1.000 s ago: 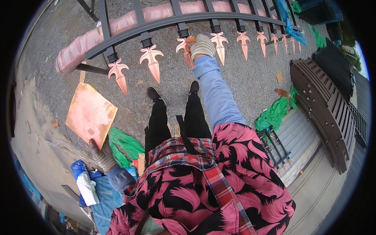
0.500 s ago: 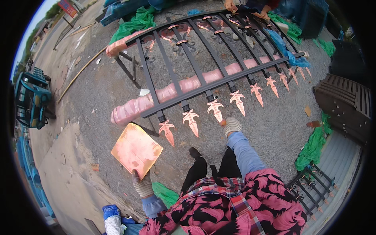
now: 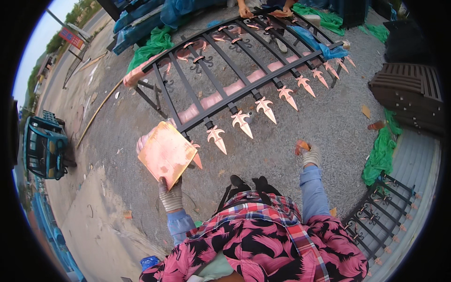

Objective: The person paints decorative metal pieces hanging on a black metal frame using a small brush and a paint container. They dip the brush into the container and apply paint to each piece in sequence, moving along the frame.

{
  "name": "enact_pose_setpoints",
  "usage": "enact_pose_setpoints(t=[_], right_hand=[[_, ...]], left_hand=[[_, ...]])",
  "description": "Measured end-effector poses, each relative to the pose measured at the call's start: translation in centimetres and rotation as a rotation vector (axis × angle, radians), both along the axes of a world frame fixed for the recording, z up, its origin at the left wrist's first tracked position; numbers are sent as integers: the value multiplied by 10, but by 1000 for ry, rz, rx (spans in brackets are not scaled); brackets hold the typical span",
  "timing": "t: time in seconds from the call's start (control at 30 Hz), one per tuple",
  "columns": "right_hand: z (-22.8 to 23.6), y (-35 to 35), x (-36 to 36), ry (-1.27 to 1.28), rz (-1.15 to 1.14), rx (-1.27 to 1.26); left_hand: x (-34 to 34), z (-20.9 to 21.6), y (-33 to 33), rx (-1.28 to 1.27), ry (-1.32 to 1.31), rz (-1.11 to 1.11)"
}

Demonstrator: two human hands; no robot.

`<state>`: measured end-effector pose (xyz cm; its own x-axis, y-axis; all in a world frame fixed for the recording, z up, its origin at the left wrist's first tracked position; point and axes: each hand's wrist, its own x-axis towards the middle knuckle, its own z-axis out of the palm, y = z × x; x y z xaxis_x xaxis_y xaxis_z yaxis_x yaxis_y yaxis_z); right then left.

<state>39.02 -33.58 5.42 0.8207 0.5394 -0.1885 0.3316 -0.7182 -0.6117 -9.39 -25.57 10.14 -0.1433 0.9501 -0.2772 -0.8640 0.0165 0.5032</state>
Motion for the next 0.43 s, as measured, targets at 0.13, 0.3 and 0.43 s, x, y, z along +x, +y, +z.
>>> enact_pose_setpoints(t=[0.13,0.3,0.43], right_hand=[[-3,-19,2,208,-55,143],[-14,-10,8,462,-168,282],[-25,-9,16,845,-78,420]], left_hand=[[14,11,-19,-28,-11,64],[32,22,-51,-54,49,98],[43,27,-74,-11,-4,90]])
